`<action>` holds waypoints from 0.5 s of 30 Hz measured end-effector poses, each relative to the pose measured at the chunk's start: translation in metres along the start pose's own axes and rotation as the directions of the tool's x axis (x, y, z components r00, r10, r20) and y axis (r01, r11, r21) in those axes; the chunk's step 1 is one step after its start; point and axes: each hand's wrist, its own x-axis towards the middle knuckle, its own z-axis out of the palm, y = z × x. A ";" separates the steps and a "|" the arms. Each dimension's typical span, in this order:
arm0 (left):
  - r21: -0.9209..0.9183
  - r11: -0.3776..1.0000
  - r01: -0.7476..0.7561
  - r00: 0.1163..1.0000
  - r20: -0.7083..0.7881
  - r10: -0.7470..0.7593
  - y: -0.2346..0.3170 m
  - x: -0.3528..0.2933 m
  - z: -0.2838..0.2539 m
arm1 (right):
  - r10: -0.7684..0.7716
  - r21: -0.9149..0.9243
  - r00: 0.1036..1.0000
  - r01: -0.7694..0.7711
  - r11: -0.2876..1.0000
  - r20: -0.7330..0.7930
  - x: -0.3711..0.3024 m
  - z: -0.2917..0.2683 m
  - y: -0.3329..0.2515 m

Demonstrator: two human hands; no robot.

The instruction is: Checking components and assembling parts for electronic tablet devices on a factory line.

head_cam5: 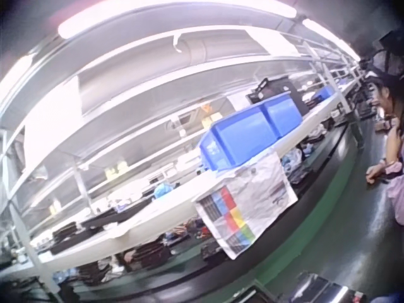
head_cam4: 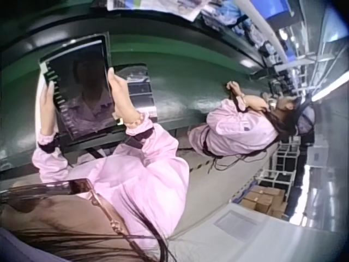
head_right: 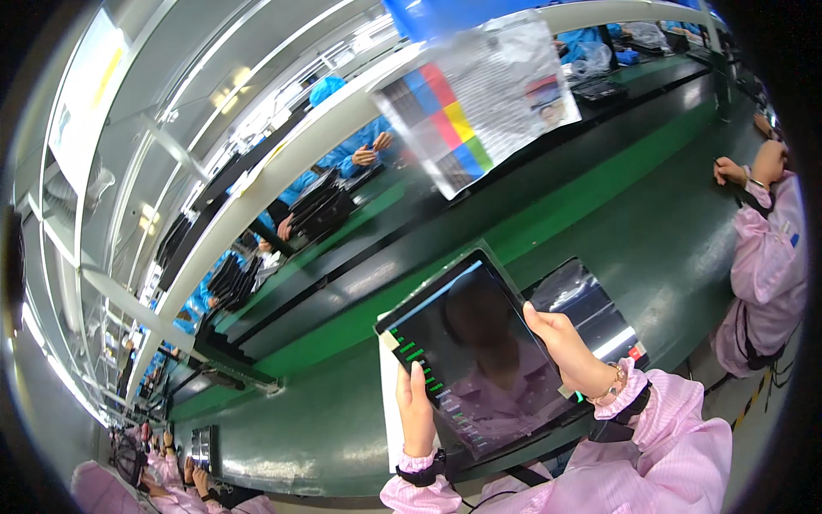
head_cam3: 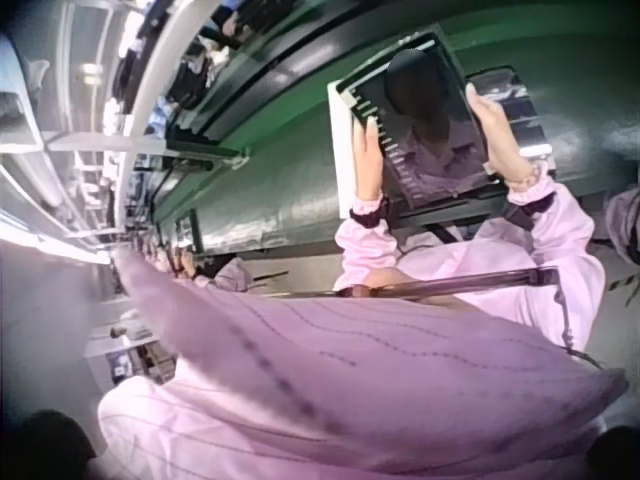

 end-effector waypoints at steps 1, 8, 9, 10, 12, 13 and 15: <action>-0.039 0.997 0.064 0.997 -0.033 -0.065 -0.006 0.001 -0.004 | 0.005 -0.058 1.000 -0.005 0.998 0.001 0.004 -0.003 0.011; 0.082 0.993 0.089 0.995 -0.062 -0.084 -0.018 -0.003 -0.029 | 0.108 -0.028 0.994 -0.108 0.994 -0.014 0.018 0.020 0.030; 0.083 0.992 0.094 0.994 -0.060 -0.089 -0.021 -0.004 -0.033 | 0.112 -0.026 0.994 -0.113 0.993 -0.016 0.021 0.021 0.033; 0.182 0.980 0.080 0.996 -0.061 -0.070 -0.027 -0.008 -0.038 | 0.191 0.048 0.982 -0.191 0.980 0.007 0.023 0.020 0.036; 0.641 0.767 -0.028 0.999 0.041 0.003 -0.038 -0.013 -0.059 | 0.269 0.086 0.963 -0.269 0.959 0.014 0.033 0.011 0.049; 0.640 0.767 -0.045 0.998 0.066 0.003 -0.046 -0.020 -0.064 | 0.260 0.100 0.966 -0.258 0.961 -0.005 0.037 0.007 0.054; 0.985 0.157 -0.064 0.997 0.069 -0.030 -0.064 -0.036 -0.079 | 0.348 -0.098 0.914 -0.373 0.923 -0.207 0.046 0.001 0.066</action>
